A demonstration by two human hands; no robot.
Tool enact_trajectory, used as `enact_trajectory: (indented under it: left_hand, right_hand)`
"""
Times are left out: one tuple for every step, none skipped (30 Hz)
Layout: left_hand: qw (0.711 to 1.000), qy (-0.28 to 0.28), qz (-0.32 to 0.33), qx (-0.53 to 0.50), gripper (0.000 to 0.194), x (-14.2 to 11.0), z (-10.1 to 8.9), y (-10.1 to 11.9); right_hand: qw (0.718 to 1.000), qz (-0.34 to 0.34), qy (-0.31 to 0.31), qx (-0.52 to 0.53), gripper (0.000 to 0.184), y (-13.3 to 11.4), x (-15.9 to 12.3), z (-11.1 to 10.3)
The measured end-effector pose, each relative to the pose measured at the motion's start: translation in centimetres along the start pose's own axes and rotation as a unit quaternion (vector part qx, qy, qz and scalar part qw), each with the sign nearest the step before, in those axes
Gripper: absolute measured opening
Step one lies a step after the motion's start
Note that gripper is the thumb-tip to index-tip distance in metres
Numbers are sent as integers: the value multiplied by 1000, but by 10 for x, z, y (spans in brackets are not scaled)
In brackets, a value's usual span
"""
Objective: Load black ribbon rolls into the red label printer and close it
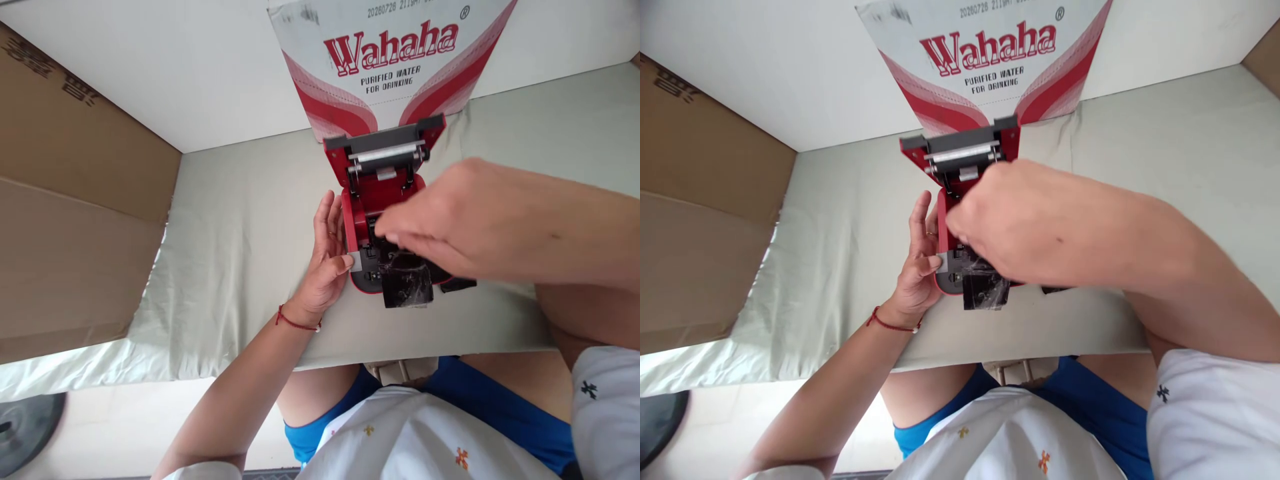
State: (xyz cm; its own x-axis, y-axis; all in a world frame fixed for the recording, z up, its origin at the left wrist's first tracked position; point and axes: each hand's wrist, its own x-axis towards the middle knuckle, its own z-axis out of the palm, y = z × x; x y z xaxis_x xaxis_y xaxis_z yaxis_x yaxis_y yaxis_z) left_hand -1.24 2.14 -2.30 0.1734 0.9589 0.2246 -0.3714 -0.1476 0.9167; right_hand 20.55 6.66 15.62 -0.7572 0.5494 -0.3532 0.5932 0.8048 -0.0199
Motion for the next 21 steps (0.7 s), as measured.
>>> enact_trajectory:
  left_hand:
    - [1000,7,-2,-3,98,0,1,1]
    - [1000,14,-6,-9,96,0,1,2]
    - [1000,21,-13,-16,95,0,2,4]
    - [999,28,-20,-25,92,0,2,7]
    - [998,35,-28,-34,88,1,3,9]
    - [997,42,-36,-44,83,2,3,12]
    - [996,53,-42,-54,77,4,2,15]
    - [995,66,-48,-63,72,6,2,18]
    - [993,80,-54,-70,68,7,2,20]
    - [991,94,-60,-76,66,9,2,23]
    - [989,106,-67,-81,64,11,2,25]
    - [987,113,-73,-86,63,12,2,26]
    - [986,117,-80,-90,61,13,2,28]
    - [985,117,-84,-94,60,14,2,29]
    - [984,117,-87,-98,59,14,2,30]
    - [984,117,-89,-102,59,15,2,30]
    - [983,119,-91,-107,59,15,1,31]
    - [981,125,-92,-112,58,15,0,31]
    - [980,134,-92,-117,57,16,-1,32]
    - [978,145,-91,-122,54,17,-2,32]
    - [976,155,-90,-126,48,18,-2,33]
  right_hand:
    - [998,54,14,-8,28,3,7,-4]
    - [994,103,24,-12,29,5,13,-5]
    - [991,132,28,-10,30,7,18,-5]
    - [990,139,25,-4,30,8,22,-3]
    - [991,130,12,5,31,9,26,-1]
    - [993,117,-3,12,30,10,29,2]
    - [994,109,-14,15,28,10,31,5]
    - [994,105,-21,13,27,11,33,7]
    - [994,104,-22,6,26,11,35,8]
    - [994,104,-23,-1,25,12,37,9]
    - [994,103,-19,-6,25,12,39,10]
    - [995,103,-15,-11,25,13,40,10]
    - [995,103,-10,-11,24,13,41,10]
    - [995,101,-4,-7,24,14,41,9]
    - [995,99,2,1,24,15,39,8]
    - [996,92,9,13,24,16,37,6]
    - [996,80,15,27,25,18,32,3]
    - [997,67,24,43,28,21,26,-1]
    - [996,59,35,55,31,24,19,-6]
    - [995,61,47,59,36,29,11,-11]
    - [994,78,55,55,41,35,3,-16]
